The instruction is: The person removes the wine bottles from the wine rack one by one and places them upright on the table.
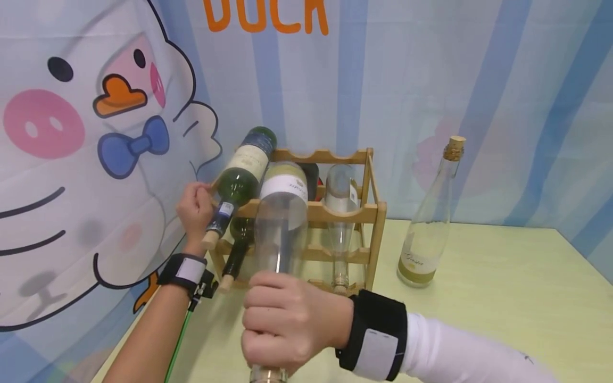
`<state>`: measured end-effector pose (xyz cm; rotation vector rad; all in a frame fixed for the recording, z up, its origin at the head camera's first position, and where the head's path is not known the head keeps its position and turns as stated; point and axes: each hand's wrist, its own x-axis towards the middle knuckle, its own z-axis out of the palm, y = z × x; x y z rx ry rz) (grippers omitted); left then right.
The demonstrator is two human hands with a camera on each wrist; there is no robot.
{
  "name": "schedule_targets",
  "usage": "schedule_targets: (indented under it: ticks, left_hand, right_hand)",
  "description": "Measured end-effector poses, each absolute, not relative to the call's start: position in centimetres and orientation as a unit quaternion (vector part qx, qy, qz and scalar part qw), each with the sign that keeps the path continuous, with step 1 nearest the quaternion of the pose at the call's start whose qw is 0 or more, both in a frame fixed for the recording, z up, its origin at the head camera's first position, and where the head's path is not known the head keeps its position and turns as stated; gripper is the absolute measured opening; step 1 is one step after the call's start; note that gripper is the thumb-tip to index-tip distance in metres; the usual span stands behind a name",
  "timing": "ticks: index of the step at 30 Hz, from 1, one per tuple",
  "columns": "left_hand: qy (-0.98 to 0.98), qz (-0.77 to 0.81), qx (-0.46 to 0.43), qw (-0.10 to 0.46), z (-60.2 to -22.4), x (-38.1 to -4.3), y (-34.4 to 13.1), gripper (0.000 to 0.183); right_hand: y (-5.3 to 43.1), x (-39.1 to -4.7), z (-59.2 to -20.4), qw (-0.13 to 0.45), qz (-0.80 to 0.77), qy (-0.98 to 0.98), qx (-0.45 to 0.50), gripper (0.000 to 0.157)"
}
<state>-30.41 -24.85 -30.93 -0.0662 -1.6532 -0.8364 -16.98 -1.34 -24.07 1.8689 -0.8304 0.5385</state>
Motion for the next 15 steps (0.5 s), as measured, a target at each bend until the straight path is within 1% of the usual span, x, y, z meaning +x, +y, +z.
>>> schedule_targets:
  ticks: [2,4,6,7,10,12,15]
  left_hand:
    - [-0.713,-0.36,-0.03,0.601,-30.9,-30.5,-24.9,0.025]
    - [-0.714,-0.36,-0.031,0.6,-30.9,-30.6,-24.9,0.025]
    - [-0.714,-0.361,-0.031,0.599,-30.9,-30.6,-24.9,0.025]
    - [-0.714,-0.362,-0.03,0.599,-30.9,-30.6,-24.9,0.025]
    - [-0.713,-0.365,-0.028,0.598,-30.9,-30.6,-24.8,0.025]
    - [-0.713,-0.366,-0.028,0.597,-31.0,-30.6,-24.8,0.025]
    - [-0.713,-0.366,-0.029,0.597,-31.0,-30.6,-24.7,0.025]
  right_hand:
    - [-0.6,-17.1,-23.7,0.497,0.273,-0.332,0.754,0.02]
    - [0.7,-17.7,-23.8,0.487,0.327,-0.344,0.733,0.012]
    - [2.0,-18.5,-24.1,0.463,0.395,-0.354,0.71,0.007]
    - [2.5,-19.1,-24.2,0.458,0.438,-0.341,0.694,0.007]
    - [3.7,-20.6,-23.6,0.413,0.585,-0.267,0.645,0.012]
    - [4.3,-20.8,-21.9,0.378,0.674,-0.183,0.608,0.016]
    - [5.7,-20.6,-18.5,0.37,0.752,-0.098,0.536,0.022]
